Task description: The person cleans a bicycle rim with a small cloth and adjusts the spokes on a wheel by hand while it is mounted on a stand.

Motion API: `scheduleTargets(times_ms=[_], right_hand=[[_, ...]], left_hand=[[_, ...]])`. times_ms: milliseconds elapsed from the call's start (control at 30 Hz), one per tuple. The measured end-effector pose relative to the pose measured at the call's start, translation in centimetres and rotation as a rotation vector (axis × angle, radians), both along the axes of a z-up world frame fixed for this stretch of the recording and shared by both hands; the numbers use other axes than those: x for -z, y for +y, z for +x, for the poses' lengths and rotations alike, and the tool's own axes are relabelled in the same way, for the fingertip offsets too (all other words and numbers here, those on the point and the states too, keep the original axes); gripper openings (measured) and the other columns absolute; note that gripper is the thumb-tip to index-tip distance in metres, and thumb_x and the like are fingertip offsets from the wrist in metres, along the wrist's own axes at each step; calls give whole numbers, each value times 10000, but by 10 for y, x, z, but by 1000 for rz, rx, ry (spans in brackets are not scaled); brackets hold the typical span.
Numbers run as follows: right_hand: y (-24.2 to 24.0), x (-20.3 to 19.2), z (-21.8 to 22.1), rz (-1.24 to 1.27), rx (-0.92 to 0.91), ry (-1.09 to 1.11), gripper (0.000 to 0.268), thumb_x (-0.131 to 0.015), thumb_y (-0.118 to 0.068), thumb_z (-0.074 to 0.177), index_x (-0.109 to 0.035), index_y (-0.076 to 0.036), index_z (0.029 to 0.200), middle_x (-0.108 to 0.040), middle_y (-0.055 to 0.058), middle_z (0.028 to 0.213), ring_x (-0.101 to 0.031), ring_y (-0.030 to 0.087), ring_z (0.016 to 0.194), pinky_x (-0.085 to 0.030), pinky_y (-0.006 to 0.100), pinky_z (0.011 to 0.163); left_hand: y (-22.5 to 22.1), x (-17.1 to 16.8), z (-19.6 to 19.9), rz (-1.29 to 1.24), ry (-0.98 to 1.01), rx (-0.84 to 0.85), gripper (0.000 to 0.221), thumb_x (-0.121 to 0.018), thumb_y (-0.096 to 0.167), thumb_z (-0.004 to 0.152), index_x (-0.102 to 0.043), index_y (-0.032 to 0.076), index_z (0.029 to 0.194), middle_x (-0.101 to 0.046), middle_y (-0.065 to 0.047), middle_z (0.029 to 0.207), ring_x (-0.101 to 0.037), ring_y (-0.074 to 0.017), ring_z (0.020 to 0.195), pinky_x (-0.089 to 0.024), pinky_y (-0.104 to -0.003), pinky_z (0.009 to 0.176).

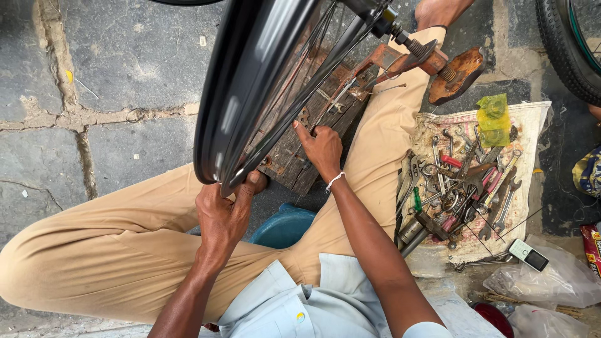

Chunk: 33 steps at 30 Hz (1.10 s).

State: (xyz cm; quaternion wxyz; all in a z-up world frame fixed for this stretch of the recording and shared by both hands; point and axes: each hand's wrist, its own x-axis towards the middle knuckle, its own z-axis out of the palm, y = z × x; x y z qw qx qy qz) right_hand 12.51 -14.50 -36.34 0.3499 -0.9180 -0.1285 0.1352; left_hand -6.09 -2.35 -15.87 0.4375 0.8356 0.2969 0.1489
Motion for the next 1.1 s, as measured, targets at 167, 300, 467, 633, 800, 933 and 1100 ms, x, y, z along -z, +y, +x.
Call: scheduleTargets(times_ms=[167,300,467,633,800,933,1100], right_hand=[[-1,3,-2,-5,-8,-16,779,-658,-697,875,-414,-82,463,-389,74,442,-446,209,382,-382,423,400],[-2,2,1,5,-12,-14,763,-661,-691,882,-398,-97,482,-366,58,442,-424,189,376,-371,396,378],[-5,4,-1,-8,-12,-65,781,-660,-684,891,-372,-80,490,-336,85,461,-394,229,390,-339,419,404],[0,-3,-1,0,-16,-18,788,-670,-687,889,-364,-70,504,-372,106,483,-418,240,411,-361,452,425],[-1,-8,-2,5,21,19,780,-676,-681,863,-401,-56,484,-439,131,478,-479,280,422,-418,486,482],[-2,-3,-2,23,-11,-67,769,-676,-679,879,-433,-61,490,-475,151,501,-514,308,452,-444,501,513],[-1,-2,0,12,-9,-19,780,-671,-685,865,-456,-30,499,-520,198,523,-563,333,468,-456,510,512]], left_hand=[[-4,-13,0,-29,-161,-7,307,-727,225,983,-691,-2,1187,-709,-75,892,-674,-98,754,-496,-259,496],[10,-57,-8,361,-378,41,225,-834,186,890,-709,46,1014,-617,-34,858,-548,-163,778,-416,-282,630],[19,-130,-20,535,-417,52,320,-829,211,943,-671,22,1147,-636,-68,978,-567,-182,870,-437,-298,703],[28,-181,15,793,-391,257,417,-824,237,996,-633,-1,1280,-656,-101,1099,-586,-202,962,-458,-313,776],[27,-184,60,849,-420,357,515,-819,262,1049,-594,-24,1413,-676,-134,1219,-606,-222,1055,-479,-329,849],[18,-147,54,641,-519,255,469,-807,218,1012,-607,-45,1345,-690,-126,1124,-593,-207,971,-484,-333,791],[-3,-62,13,287,-410,122,289,-693,126,1047,-583,24,1295,-644,-143,1125,-626,-219,1035,-515,-357,893]])
